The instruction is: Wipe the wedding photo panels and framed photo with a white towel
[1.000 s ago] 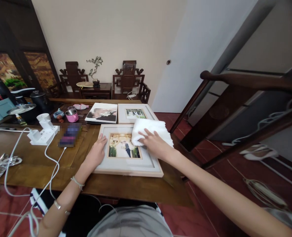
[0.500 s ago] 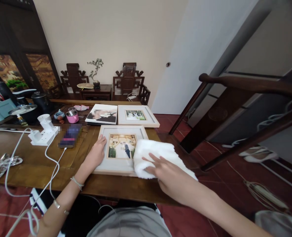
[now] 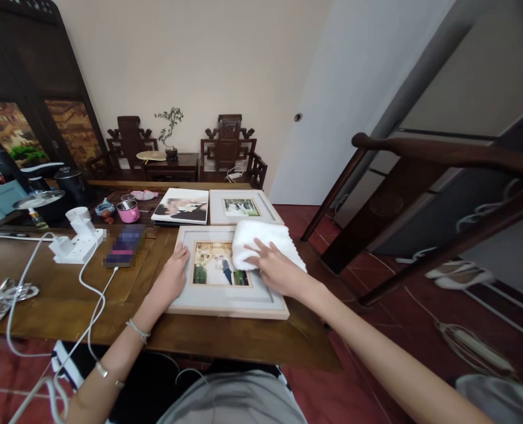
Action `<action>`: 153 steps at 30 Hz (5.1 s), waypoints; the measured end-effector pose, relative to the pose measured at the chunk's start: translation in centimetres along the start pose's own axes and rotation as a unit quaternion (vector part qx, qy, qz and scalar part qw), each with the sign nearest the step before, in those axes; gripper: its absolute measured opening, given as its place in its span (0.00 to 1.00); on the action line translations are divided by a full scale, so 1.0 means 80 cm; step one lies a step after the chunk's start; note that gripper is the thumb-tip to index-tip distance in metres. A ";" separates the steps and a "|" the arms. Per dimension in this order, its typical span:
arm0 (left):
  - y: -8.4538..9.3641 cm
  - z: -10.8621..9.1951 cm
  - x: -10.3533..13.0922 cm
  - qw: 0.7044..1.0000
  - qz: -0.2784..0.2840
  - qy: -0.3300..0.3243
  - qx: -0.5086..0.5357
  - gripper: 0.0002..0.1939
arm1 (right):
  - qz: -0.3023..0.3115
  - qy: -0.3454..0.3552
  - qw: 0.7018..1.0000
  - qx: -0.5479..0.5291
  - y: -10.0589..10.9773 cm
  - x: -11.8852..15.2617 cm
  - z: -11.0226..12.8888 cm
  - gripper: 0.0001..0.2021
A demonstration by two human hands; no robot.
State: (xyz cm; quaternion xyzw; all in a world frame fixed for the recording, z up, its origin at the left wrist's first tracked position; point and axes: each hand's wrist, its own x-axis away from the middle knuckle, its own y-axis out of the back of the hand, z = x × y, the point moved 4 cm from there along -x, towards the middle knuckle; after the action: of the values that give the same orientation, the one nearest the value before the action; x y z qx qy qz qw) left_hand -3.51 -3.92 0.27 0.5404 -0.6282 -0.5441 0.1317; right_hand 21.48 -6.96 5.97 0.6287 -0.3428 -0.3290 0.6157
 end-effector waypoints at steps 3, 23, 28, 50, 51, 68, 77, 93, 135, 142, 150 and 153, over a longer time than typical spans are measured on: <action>0.000 -0.001 0.000 1.000 0.006 0.010 -0.007 0.32 | 0.046 0.008 0.998 -0.029 0.010 0.047 0.035 0.30; 0.001 0.001 0.000 1.000 0.020 0.008 0.005 0.33 | -0.066 -0.028 0.997 0.007 0.000 -0.045 -0.016 0.27; 0.002 -0.003 0.000 1.000 -0.001 -0.002 0.003 0.33 | -0.034 0.001 0.999 0.009 -0.004 -0.007 0.014 0.26; 0.003 -0.003 0.000 1.000 0.022 0.019 0.003 0.30 | -0.063 0.005 0.998 0.020 0.001 -0.038 0.014 0.29; 0.003 -0.002 0.000 1.000 0.020 0.020 0.004 0.29 | -0.063 0.003 0.998 0.028 0.002 -0.044 0.012 0.28; 0.009 -0.008 0.000 1.000 -0.013 0.008 -0.006 0.25 | 0.035 0.123 0.984 -0.125 0.022 0.047 0.113 0.31; 0.009 -0.012 0.001 1.000 0.008 0.016 -0.011 0.20 | -0.055 0.018 0.998 0.019 -0.004 -0.060 0.022 0.29; -0.002 0.002 0.002 0.999 0.009 0.023 -0.025 0.22 | 0.081 0.164 0.977 -0.110 0.040 0.005 0.134 0.27; -0.003 0.001 0.001 0.999 -0.022 0.041 -0.008 0.24 | 0.115 0.017 0.993 -0.002 0.054 0.059 0.109 0.24; -0.003 0.005 -0.001 0.999 -0.021 0.045 0.002 0.23 | 0.045 0.101 0.992 -0.056 0.031 0.006 0.154 0.22; 0.000 0.001 0.001 0.999 -0.019 0.042 0.004 0.22 | 0.058 0.071 0.995 -0.048 0.035 0.034 0.121 0.23; 0.000 0.002 0.002 0.999 -0.027 0.037 0.005 0.21 | 0.102 0.026 0.994 -0.006 0.047 0.050 0.100 0.22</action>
State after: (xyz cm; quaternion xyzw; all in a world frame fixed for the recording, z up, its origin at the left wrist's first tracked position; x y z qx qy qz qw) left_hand -3.70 -3.96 0.17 0.5775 -0.6107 -0.5241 0.1377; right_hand 16.91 -14.72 9.56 0.5954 -0.3869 -0.2498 0.6584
